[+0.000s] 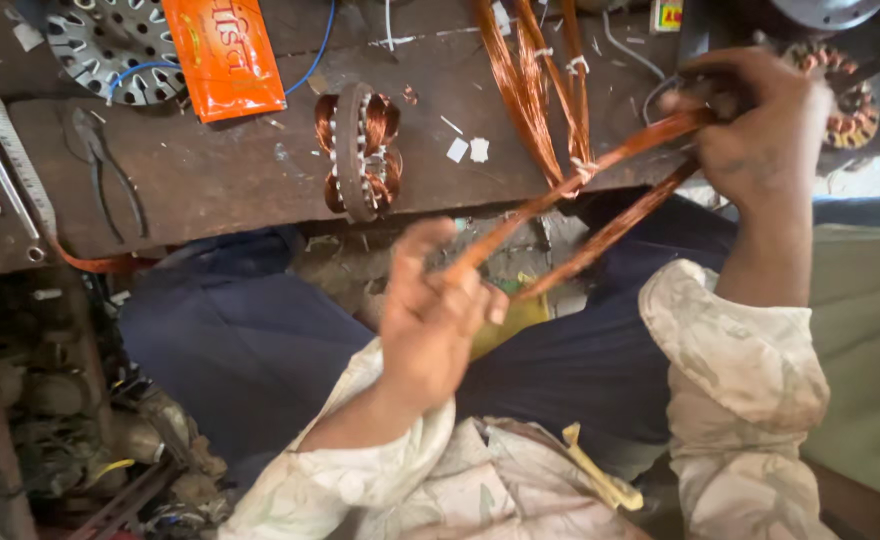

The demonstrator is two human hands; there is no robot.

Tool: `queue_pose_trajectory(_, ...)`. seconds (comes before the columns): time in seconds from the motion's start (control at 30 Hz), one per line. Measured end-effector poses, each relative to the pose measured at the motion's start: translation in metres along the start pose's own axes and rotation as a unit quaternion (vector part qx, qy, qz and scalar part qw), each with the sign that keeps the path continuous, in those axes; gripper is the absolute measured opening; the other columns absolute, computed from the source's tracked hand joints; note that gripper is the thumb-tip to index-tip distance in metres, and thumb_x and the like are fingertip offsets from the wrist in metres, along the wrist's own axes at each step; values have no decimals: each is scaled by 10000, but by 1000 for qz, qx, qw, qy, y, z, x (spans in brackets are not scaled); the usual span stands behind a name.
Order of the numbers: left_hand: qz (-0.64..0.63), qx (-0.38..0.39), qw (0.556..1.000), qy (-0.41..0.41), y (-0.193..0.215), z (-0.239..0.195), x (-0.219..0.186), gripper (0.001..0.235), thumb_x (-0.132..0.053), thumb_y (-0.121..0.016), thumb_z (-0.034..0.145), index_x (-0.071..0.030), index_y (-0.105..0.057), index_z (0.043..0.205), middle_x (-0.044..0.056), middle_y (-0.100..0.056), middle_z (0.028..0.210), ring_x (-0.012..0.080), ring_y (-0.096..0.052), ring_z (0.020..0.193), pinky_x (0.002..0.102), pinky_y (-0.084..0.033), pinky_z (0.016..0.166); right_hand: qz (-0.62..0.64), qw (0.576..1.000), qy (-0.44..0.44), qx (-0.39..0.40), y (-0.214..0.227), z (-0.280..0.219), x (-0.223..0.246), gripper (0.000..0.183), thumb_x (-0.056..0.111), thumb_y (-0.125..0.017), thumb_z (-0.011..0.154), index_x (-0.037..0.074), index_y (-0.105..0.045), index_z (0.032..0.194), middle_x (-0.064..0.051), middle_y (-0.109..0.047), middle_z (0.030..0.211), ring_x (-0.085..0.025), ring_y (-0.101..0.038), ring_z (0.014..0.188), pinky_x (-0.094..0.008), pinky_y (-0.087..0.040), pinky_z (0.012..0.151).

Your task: The person winds copper wire into the slots of a motor stator, using both hands to guide and pack the wire. They cut a white insulating strip with scissors and insert it between windings to separate layers.

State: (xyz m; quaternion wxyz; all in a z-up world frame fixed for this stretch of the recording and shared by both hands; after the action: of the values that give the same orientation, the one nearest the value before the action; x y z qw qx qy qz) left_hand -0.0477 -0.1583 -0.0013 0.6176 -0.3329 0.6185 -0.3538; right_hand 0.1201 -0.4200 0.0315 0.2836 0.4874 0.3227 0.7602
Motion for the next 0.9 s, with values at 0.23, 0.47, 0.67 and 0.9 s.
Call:
queue_pose_trajectory(0.23,12,-95,995,-26,34,5,-26,316,-174,-475,1128,-121,-462,1439,-32,-332,719,75,-246,542,289,-334,582,-21,974,-71,216,8,-36,20,756,218,-922,693,156,-655,1398,-71,-740,945,-149,-654,725,-317,-529,684)
queue_pose_trajectory(0.47,0,-65,998,-22,42,-5,-34,253,-152,-491,1137,-106,-512,1385,-44,-315,706,53,-191,509,257,-232,488,13,985,-4,170,56,-77,-22,391,177,-813,869,133,-735,1250,-40,-729,898,-115,-623,671,-274,-504,650)
queue_pose_trajectory(0.67,-42,-66,997,-9,58,-8,-42,228,-165,-487,1125,-135,-523,1349,-48,-291,707,47,-176,496,247,-198,462,-1,996,-23,84,104,-123,-62,264,129,-792,914,75,-728,1164,-78,-709,959,-179,-636,800,-322,-515,757)
queue_pose_trajectory(0.9,-67,-56,996,-15,65,-4,-34,188,-179,-485,1141,-157,-535,1320,-56,-273,700,50,-170,501,251,-203,472,-105,981,-116,-113,107,-137,-12,236,89,-788,916,12,-701,1122,-135,-689,1044,-271,-648,969,-395,-534,889)
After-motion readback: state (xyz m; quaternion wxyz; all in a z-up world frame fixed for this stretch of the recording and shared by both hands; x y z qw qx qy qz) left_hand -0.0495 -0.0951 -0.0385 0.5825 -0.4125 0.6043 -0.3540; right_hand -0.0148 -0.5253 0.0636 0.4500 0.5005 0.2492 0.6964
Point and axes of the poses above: each hand's wrist, its own z-axis towards the middle knuckle, its own y-axis out of the back of the hand, x = y × z, the point moved 6 cm from there along z, towards the middle knuckle
